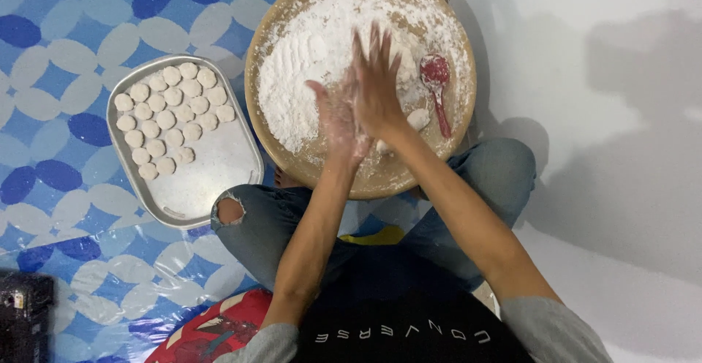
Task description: The person rolls pieces of dough into small spheres by hand on a floured wooden board and places them onto a metal tray.
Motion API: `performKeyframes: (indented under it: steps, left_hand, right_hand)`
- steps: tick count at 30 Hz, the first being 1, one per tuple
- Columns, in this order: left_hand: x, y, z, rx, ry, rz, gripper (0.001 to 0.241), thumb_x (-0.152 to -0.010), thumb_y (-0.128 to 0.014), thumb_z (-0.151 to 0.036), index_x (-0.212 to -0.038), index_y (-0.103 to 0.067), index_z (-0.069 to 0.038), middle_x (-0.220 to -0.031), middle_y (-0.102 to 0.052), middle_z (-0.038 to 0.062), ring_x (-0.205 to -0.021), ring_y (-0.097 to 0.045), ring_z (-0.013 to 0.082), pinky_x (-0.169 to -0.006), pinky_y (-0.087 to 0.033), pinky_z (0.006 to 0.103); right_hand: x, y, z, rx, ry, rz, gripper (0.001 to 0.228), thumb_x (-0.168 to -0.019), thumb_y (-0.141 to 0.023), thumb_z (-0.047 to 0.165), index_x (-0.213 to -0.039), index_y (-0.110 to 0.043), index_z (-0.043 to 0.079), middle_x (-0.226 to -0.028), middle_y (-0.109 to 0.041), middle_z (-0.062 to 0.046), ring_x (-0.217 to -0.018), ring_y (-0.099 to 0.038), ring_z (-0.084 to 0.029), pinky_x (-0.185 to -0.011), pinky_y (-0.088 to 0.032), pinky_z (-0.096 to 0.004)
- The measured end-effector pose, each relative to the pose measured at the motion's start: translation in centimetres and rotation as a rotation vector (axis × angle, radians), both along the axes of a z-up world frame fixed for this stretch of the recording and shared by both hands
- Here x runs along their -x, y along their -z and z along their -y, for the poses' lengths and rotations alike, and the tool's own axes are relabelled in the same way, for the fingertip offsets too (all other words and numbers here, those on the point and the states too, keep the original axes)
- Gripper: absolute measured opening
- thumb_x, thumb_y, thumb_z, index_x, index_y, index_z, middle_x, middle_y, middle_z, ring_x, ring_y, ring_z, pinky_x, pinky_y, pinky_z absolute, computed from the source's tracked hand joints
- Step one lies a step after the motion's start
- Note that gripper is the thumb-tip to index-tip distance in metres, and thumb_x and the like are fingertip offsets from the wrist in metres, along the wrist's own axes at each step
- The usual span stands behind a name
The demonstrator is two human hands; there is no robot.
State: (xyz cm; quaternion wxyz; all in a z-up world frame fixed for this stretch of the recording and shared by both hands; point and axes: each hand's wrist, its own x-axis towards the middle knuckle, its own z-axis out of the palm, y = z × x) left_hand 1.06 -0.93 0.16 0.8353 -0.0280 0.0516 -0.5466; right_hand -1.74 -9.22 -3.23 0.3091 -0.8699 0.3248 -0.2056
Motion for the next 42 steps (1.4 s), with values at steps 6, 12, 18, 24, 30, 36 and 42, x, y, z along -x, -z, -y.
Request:
performKeyframes:
  steps: [6, 12, 18, 24, 30, 36, 42]
  left_hand:
    - [0.0, 0.2, 0.2, -0.309, 0.049, 0.328, 0.1, -0.088, -0.037, -0.074, -0.165, -0.014, -0.015, -0.157, -0.035, 0.03, -0.052, -0.056, 0.0102, -0.036, -0.045, 0.019]
    - [-0.4, 1.2, -0.8, -0.955, -0.036, 0.553, 0.101, -0.082, -0.036, -0.072, -0.152, -0.035, 0.002, -0.16, -0.033, 0.03, -0.147, -0.032, 0.0445, -0.119, -0.034, 0.0551]
    - [-0.5, 1.6, -2.0, -0.651, 0.213, 0.531, 0.047, -0.102, -0.052, -0.009, -0.138, -0.046, 0.021, -0.149, -0.044, 0.039, -0.075, -0.066, 0.0198, -0.055, -0.058, 0.0207]
    - [-1.9, 5.1, -3.0, -0.898, -0.002, 1.008, 0.037, -0.096, -0.068, -0.006, -0.127, -0.06, 0.011, -0.115, -0.07, 0.029, -0.101, -0.072, 0.0306, -0.088, -0.063, 0.0364]
    - [-2.7, 4.3, -4.7, -0.953, 0.138, 1.143, 0.039, -0.101, -0.063, -0.022, -0.128, -0.06, 0.007, -0.117, -0.07, 0.024, -0.105, -0.071, 0.0281, -0.093, -0.062, 0.038]
    - [-1.9, 8.1, -6.1, -0.753, 0.275, 0.826, 0.045, -0.105, -0.056, -0.028, -0.137, -0.056, 0.004, -0.134, -0.062, 0.027, -0.125, -0.061, 0.0435, -0.107, -0.05, 0.053]
    - [-2.0, 9.1, -7.2, -0.585, 0.37, 0.469, 0.04, -0.091, -0.059, -0.032, -0.123, -0.066, -0.009, -0.111, -0.074, 0.01, -0.097, -0.075, 0.0281, -0.088, -0.061, 0.0418]
  right_hand:
    - [0.1, -1.1, -2.8, 0.01, -0.034, 0.094, 0.075, -0.115, -0.035, 0.001, -0.163, 0.012, 0.034, -0.168, 0.028, -0.005, -0.157, 0.024, -0.031, -0.129, 0.015, -0.064]
    - [2.7, 0.4, -2.8, -0.038, -0.206, -0.099, 0.07, -0.115, -0.026, 0.053, -0.158, 0.023, 0.029, -0.163, 0.034, -0.007, -0.152, 0.027, -0.035, -0.123, 0.011, -0.07]
    - [6.2, -0.8, 1.0, -0.295, -0.016, -0.103, 0.067, -0.094, -0.033, -0.013, -0.155, -0.013, 0.002, -0.162, -0.016, -0.021, -0.152, -0.007, -0.036, -0.127, -0.013, -0.056]
    - [10.4, -4.1, 0.4, -0.499, -0.139, -0.035, 0.033, -0.102, -0.057, 0.028, -0.129, -0.065, 0.01, -0.125, -0.068, -0.017, -0.118, -0.064, -0.033, -0.102, -0.048, -0.044]
    - [10.4, -2.4, -1.2, -0.494, -0.154, -0.303, 0.069, -0.083, -0.069, 0.02, -0.146, -0.05, 0.001, -0.146, -0.052, -0.02, -0.139, -0.045, -0.032, -0.118, -0.03, -0.044]
    - [9.7, -5.3, -3.8, -0.469, -0.227, -0.142, 0.057, -0.085, -0.072, 0.005, -0.141, -0.058, 0.009, -0.152, -0.045, -0.021, -0.143, -0.038, -0.038, -0.119, -0.031, -0.047]
    - [9.9, -4.1, -4.9, -0.352, -0.11, -0.121, 0.032, -0.088, -0.071, 0.001, -0.119, -0.071, 0.003, -0.157, -0.03, -0.03, -0.145, -0.03, -0.047, -0.121, -0.029, -0.05]
